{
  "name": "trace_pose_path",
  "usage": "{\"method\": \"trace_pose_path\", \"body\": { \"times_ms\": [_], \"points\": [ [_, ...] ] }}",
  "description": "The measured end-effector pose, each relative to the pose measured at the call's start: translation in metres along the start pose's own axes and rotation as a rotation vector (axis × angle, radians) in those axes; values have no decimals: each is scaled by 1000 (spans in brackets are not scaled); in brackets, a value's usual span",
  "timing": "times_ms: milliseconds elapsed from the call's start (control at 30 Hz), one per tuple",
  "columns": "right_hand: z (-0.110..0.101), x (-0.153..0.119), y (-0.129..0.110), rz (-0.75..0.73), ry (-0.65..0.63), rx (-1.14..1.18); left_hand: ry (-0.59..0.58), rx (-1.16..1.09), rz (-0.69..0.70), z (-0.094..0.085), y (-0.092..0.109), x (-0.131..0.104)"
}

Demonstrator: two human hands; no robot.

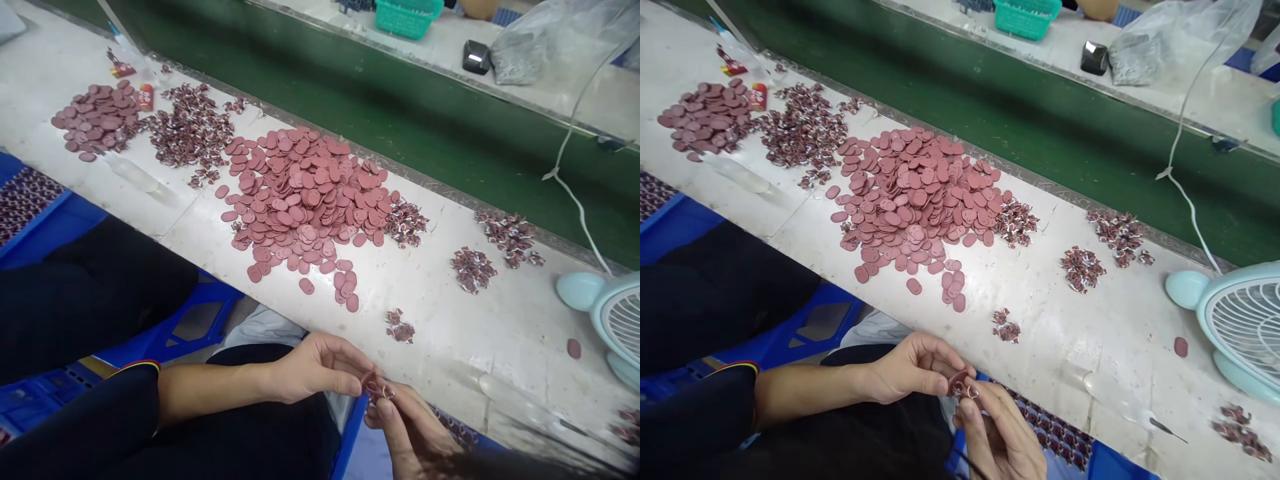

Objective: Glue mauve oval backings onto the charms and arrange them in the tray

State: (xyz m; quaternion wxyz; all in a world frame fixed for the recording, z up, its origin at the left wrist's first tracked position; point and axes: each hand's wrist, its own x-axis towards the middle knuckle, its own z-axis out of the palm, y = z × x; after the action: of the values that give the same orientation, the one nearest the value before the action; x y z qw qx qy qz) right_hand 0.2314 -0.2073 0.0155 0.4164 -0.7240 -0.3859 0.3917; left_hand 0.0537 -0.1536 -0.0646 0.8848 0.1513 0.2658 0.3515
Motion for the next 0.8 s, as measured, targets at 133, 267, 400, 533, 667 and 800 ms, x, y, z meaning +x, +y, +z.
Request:
{"method": "trace_pose_path", "body": {
  "times_ms": [133, 267, 400, 533, 667, 800],
  "points": [
    [-3, 4, -2, -8, 30, -13, 12, 25, 7, 1, 2, 1],
    [-3, 7, 2, -78, -31, -24, 52, 87, 20, 5, 3, 4],
    [1, 10, 3, -64, 11, -21, 122, 132, 15, 10, 3, 4],
    [2, 13, 5, -27, 26, 43, 165, 146, 17, 14, 3, 1],
    [1, 15, 9, -105, -5, 53, 158, 130, 33, 16, 5, 0],
    [7, 14, 13, 2, 27, 138, 125, 96, 79, 17, 5, 3]
  ]
}}
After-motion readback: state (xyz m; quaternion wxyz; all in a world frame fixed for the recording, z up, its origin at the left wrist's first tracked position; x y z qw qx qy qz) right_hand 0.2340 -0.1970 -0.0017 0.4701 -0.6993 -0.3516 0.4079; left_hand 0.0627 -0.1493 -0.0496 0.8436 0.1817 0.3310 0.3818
